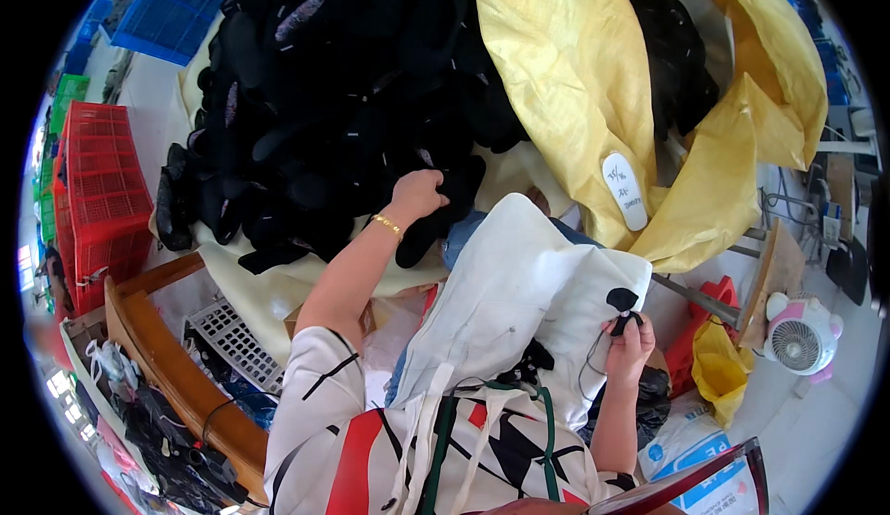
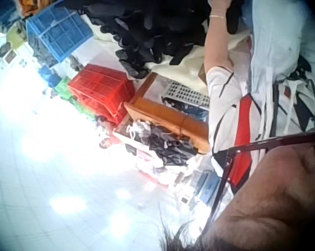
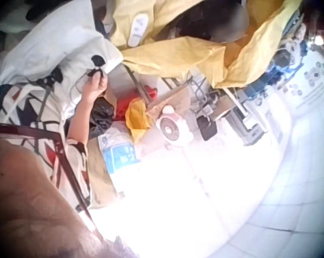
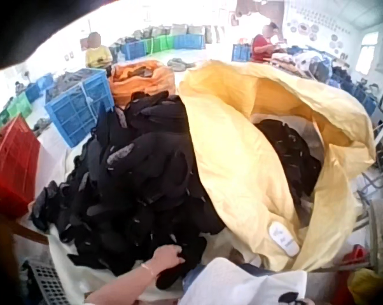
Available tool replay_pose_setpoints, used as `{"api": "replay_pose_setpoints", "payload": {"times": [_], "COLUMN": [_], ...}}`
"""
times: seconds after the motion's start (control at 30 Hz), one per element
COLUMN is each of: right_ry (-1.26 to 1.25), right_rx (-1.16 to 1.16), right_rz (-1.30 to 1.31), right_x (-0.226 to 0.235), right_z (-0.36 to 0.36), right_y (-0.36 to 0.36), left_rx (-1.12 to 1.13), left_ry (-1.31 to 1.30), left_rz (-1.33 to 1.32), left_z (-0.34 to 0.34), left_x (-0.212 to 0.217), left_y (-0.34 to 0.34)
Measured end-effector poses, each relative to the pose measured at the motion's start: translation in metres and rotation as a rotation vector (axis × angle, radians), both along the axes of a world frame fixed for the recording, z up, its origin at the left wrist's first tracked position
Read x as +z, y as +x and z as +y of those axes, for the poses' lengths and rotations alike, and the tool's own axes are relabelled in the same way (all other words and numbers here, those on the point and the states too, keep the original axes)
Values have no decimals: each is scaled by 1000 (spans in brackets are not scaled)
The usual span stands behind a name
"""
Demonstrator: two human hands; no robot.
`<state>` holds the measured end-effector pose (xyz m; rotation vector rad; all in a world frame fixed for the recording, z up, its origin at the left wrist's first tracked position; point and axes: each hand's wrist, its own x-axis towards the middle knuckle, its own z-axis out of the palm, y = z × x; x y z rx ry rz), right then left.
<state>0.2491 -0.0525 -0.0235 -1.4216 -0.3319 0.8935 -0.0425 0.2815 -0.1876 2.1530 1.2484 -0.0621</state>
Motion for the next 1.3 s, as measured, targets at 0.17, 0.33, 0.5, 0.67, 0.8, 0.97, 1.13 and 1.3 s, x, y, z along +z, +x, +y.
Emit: {"api": "replay_pose_setpoints", "payload": {"times": [0.17,0.33,0.5,0.67,0.8,0.97,1.13,1.3], "right_ry": [47,44,18,-135,16,-62,-111,-259], "right_rx": [19,-3,70,271,614,501,348,480], "right_rz": [31,88,236,150,-557,-492,85,124], "right_x": [-1,7,31,38,37,50,37,42], "right_z": [-9,-14,-20,-23,-32,-48,-45,-34], "right_y": [1,-12,-58,-118,-126,-108,-101,-97], "left_rx": [457,774,760,640,712,842,772,735], "left_ry": [-312,-797,-1184,-1165,-1088,-962,-928,-927], "left_rz": [-554,-1048,-1225,-1223,-1110,-1059,-990,-994], "left_z": [-63,-188,-260,-280,-285,-282,-273,-269], "left_x": [130,213,223,204,210,204,202,198], "left_y": [-23,-30,-14,12,29,41,49,55]}}
